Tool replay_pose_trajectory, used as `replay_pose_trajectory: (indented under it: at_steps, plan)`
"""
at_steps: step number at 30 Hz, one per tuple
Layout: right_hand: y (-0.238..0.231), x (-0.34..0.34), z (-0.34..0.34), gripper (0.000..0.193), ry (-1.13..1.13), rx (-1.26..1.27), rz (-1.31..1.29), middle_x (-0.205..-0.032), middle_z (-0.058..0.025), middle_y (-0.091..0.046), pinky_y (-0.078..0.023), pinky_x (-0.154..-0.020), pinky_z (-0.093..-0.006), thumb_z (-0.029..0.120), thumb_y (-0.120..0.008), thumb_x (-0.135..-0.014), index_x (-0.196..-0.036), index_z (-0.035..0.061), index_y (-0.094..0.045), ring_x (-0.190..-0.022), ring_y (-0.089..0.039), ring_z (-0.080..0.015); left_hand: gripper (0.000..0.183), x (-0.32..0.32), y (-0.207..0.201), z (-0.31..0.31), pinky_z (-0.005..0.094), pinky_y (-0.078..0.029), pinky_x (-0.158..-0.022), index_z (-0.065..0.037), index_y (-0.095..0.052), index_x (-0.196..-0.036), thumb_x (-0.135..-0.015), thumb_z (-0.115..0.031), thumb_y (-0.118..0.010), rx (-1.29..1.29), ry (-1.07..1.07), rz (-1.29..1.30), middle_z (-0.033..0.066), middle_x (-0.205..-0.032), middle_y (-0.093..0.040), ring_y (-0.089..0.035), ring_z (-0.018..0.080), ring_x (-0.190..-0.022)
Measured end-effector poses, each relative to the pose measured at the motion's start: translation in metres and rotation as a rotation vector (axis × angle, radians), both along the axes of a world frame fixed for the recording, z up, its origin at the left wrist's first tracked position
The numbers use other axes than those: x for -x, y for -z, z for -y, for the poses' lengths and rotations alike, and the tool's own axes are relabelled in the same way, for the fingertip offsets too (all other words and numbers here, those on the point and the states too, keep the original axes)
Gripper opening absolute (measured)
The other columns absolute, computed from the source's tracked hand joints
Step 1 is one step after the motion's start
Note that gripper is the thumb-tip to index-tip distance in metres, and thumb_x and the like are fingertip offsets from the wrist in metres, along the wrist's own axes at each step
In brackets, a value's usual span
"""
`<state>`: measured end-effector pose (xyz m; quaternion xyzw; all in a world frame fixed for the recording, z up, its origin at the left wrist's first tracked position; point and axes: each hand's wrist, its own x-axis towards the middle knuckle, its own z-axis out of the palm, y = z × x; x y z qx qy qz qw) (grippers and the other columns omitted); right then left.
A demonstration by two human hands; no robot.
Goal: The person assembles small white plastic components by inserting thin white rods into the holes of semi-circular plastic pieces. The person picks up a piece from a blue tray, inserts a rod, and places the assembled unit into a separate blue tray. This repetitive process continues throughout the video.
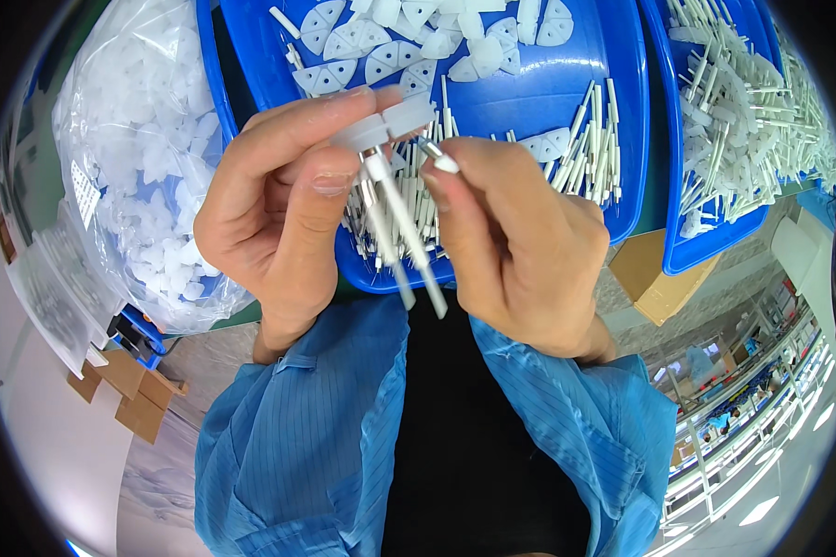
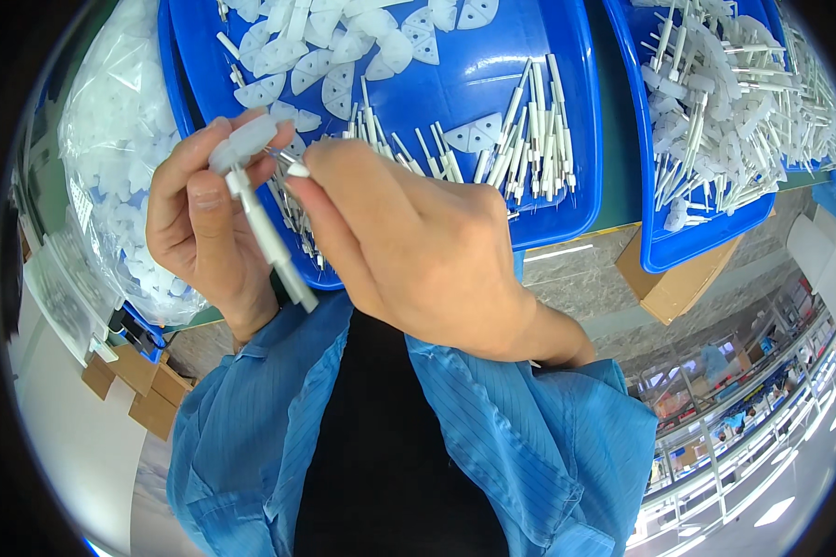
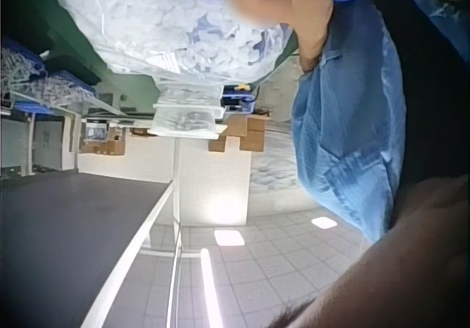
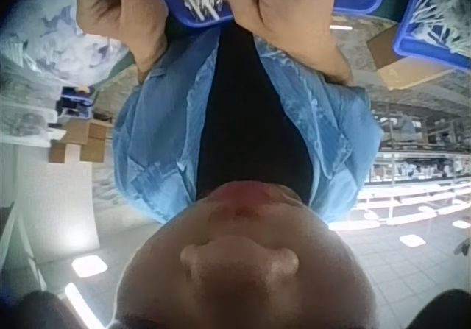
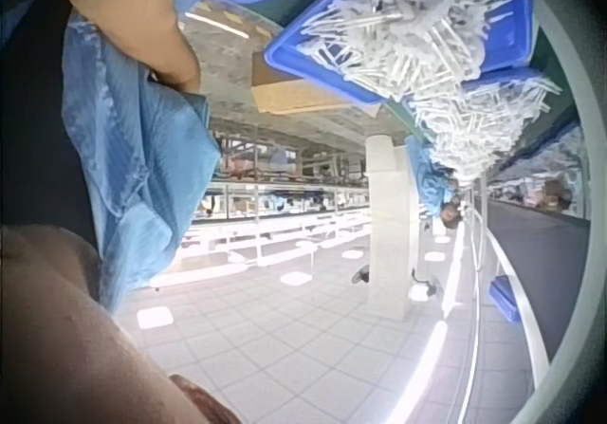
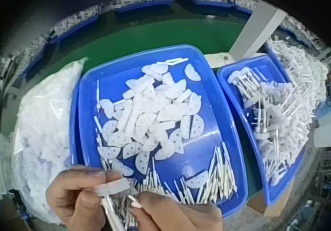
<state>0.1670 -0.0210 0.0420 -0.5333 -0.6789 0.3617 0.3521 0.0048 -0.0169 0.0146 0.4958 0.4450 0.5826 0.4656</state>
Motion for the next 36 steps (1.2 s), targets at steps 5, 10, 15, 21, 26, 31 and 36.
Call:
replay_pose_trajectory:
  at_steps: [5,10,15,21,26,31,36]
  plan:
    - [-0.004,-0.004,-0.001,0.008,-0.078,0.082,-0.030,-0.068,-0.0063,-0.064,-0.044,-0.048,-0.0212,0.002,-0.066,-0.087,-0.094,0.0006,-0.064,-0.051,-0.060,-0.0098,0.019,0.000,0.004,0.001,0.0284,-0.054,-0.082,0.007,-0.060,-0.107,-0.090,-0.001,-0.062,-0.064,-0.010,0.086,0.0215,-0.108,-0.063,-0.068,0.0263,-0.096]
    - [-0.003,-0.007,-0.005,0.008,-0.088,0.063,-0.074,-0.069,-0.0078,-0.063,-0.044,-0.049,-0.0214,0.001,-0.067,-0.085,-0.092,-0.0007,-0.064,-0.052,-0.060,-0.0106,0.018,0.004,0.003,-0.002,0.0288,-0.053,-0.084,0.006,-0.058,-0.104,-0.090,-0.004,-0.063,-0.014,0.042,0.189,0.0188,-0.108,-0.060,-0.066,0.0234,-0.097]
    - [-0.003,-0.007,-0.004,0.011,-0.082,0.045,-0.058,-0.071,-0.0080,-0.064,-0.045,-0.051,-0.0219,0.000,-0.067,-0.084,-0.094,-0.0017,-0.063,-0.054,-0.062,-0.0116,0.022,0.007,0.002,-0.004,0.0445,-0.053,-0.087,0.004,-0.055,-0.107,-0.090,-0.008,-0.061,0.011,0.153,0.164,0.0199,-0.109,-0.054,-0.064,0.0212,-0.090]
    - [0.003,-0.007,-0.007,0.011,-0.112,0.014,-0.135,-0.076,-0.0089,-0.065,-0.047,-0.051,-0.0229,0.000,-0.064,-0.086,-0.097,-0.0021,-0.062,-0.056,-0.062,-0.0131,0.042,0.002,-0.001,0.000,0.0373,-0.056,-0.080,0.001,-0.056,-0.102,-0.075,-0.018,-0.081,-0.026,0.119,-0.054,0.0172,-0.104,-0.055,-0.063,0.0199,-0.085]
    - [-0.002,-0.014,-0.008,0.013,-0.206,0.233,-0.203,-0.080,-0.0077,-0.063,-0.046,-0.057,-0.0232,0.010,-0.061,-0.092,-0.097,-0.0022,-0.060,-0.063,-0.060,-0.0117,0.039,0.005,-0.005,-0.001,0.0321,-0.056,-0.073,0.001,-0.058,-0.095,-0.075,-0.023,-0.082,0.050,0.101,-0.029,0.0150,-0.097,-0.057,-0.062,0.0200,-0.084]
    - [-0.006,-0.020,-0.012,0.020,-0.288,0.498,-0.420,-0.081,-0.0086,-0.061,-0.046,-0.059,-0.0240,0.018,-0.060,-0.095,-0.099,-0.0016,-0.060,-0.065,-0.058,-0.0123,0.041,0.007,-0.002,-0.003,0.0360,-0.057,-0.069,0.001,-0.059,-0.094,-0.077,-0.029,-0.080,-0.041,0.121,-0.063,0.0163,-0.095,-0.058,-0.063,0.0233,-0.079]
    - [0.005,-0.009,-0.001,0.019,-0.192,-0.064,-0.012,-0.079,-0.0123,-0.065,-0.050,-0.053,-0.0307,0.015,-0.065,-0.091,-0.098,-0.0021,-0.060,-0.060,-0.064,-0.0210,0.042,0.014,-0.004,-0.010,0.0399,-0.058,-0.066,0.002,-0.059,-0.094,-0.079,-0.032,-0.078,-0.237,0.188,-0.303,0.0175,-0.092,-0.060,-0.066,0.0282,-0.073]
